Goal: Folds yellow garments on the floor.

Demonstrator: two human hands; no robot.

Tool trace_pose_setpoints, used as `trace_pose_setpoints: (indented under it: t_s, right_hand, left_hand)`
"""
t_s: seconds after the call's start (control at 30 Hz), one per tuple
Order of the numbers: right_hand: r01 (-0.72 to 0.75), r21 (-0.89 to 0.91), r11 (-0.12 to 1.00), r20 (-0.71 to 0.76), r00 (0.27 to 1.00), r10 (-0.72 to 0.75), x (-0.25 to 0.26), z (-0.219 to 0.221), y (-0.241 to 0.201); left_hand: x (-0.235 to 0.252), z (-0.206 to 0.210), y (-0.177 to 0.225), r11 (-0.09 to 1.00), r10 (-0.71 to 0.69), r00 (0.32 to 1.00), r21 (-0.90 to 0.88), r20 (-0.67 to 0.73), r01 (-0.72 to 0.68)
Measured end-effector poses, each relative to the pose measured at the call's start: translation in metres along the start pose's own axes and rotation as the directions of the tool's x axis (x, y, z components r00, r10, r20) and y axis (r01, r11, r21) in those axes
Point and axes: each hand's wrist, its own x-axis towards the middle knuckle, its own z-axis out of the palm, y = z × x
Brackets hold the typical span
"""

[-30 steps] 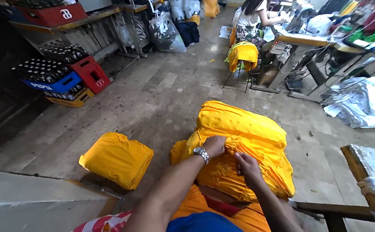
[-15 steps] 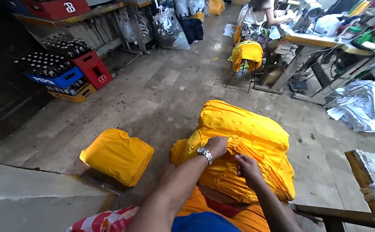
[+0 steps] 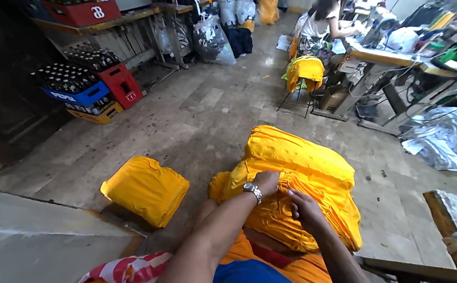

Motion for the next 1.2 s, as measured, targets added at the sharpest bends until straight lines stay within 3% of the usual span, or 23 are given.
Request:
trace_pose_setpoints:
  t_s: [0.07, 0.13, 0.2, 0.27, 0.33, 0.5, 0.67, 0.77, 0.87, 0.97, 1.03, 1.1, 1.2]
  right_hand:
    - [-0.068, -0.165, 0.984, -0.079, 0.995, 0.056, -0.003, -0.009, 0.02]
    - [-0.164, -0.19, 0.968, -0.071, 0.986, 0.153, -0.004, -0.003, 0.042]
    - [-0.169, 0.005, 0.986, -0.02, 0.985, 0.169, 0.002, 0.008, 0.046]
    - [-0.192, 0.333, 0.923, 0.013, 0.98, 0.2, 0.008, 0.01, 0.024]
    - [-0.259, 0.404, 0.877, 0.036, 0.963, 0.267, 0.012, 0.004, 0.005]
    - [-0.188, 0.029, 0.982, -0.049, 0.981, 0.189, 0.019, -0.002, 0.004]
    - [0.05, -0.358, 0.932, -0.027, 0.998, -0.064, 0.002, -0.003, -0.013]
    - [0.033, -0.15, 0.988, -0.081, 0.996, -0.045, 0.0, 0.003, -0.025]
    - [0.019, 0.063, 0.998, -0.081, 0.997, -0.014, 0.001, 0.011, -0.029]
    - [0.106, 0.045, 0.993, -0.101, 0.99, -0.101, -0.004, 0.014, -0.017]
    - [0.111, 0.028, 0.993, -0.157, 0.982, -0.105, -0.008, 0.008, 0.003]
    - [-0.036, 0.022, 0.999, -0.181, 0.983, 0.039, -0.009, 0.005, 0.028]
    - [-0.236, 0.093, 0.967, 0.006, 0.972, 0.237, -0.004, 0.019, 0.046]
  left_hand:
    - [0.008, -0.004, 0.002, 1.0, 0.002, 1.0, 0.029, -0.024, -0.001]
    - [0.003, -0.012, 0.011, 0.999, 0.016, 0.999, 0.029, -0.033, -0.016]
    - [-0.005, -0.02, 0.014, 0.997, 0.068, 0.998, 0.033, 0.01, -0.068]
    - [-0.007, -0.017, 0.0, 0.986, 0.163, 0.977, 0.024, 0.135, -0.168]
    - [-0.003, 0.0, -0.014, 0.978, 0.208, 0.955, -0.047, 0.213, -0.203]
    - [0.013, 0.019, -0.02, 0.984, 0.177, 0.974, -0.046, 0.141, -0.172]
    - [0.012, 0.001, -0.021, 0.977, 0.214, 0.962, -0.023, 0.17, -0.213]
    - [0.01, 0.006, -0.026, 0.972, 0.221, 0.961, -0.121, 0.166, -0.203]
    - [0.003, 0.024, -0.027, 0.986, 0.156, 0.986, -0.072, 0.062, -0.152]
    - [-0.004, 0.012, -0.01, 0.998, 0.055, 0.998, -0.04, -0.035, -0.056]
    - [-0.001, -0.012, 0.003, 0.998, 0.066, 0.997, -0.017, -0.031, -0.067]
    - [0.01, -0.021, 0.005, 0.994, 0.1, 0.995, 0.036, -0.031, -0.099]
    - [0.004, -0.024, 0.005, 0.992, 0.119, 0.993, 0.04, 0.005, -0.119]
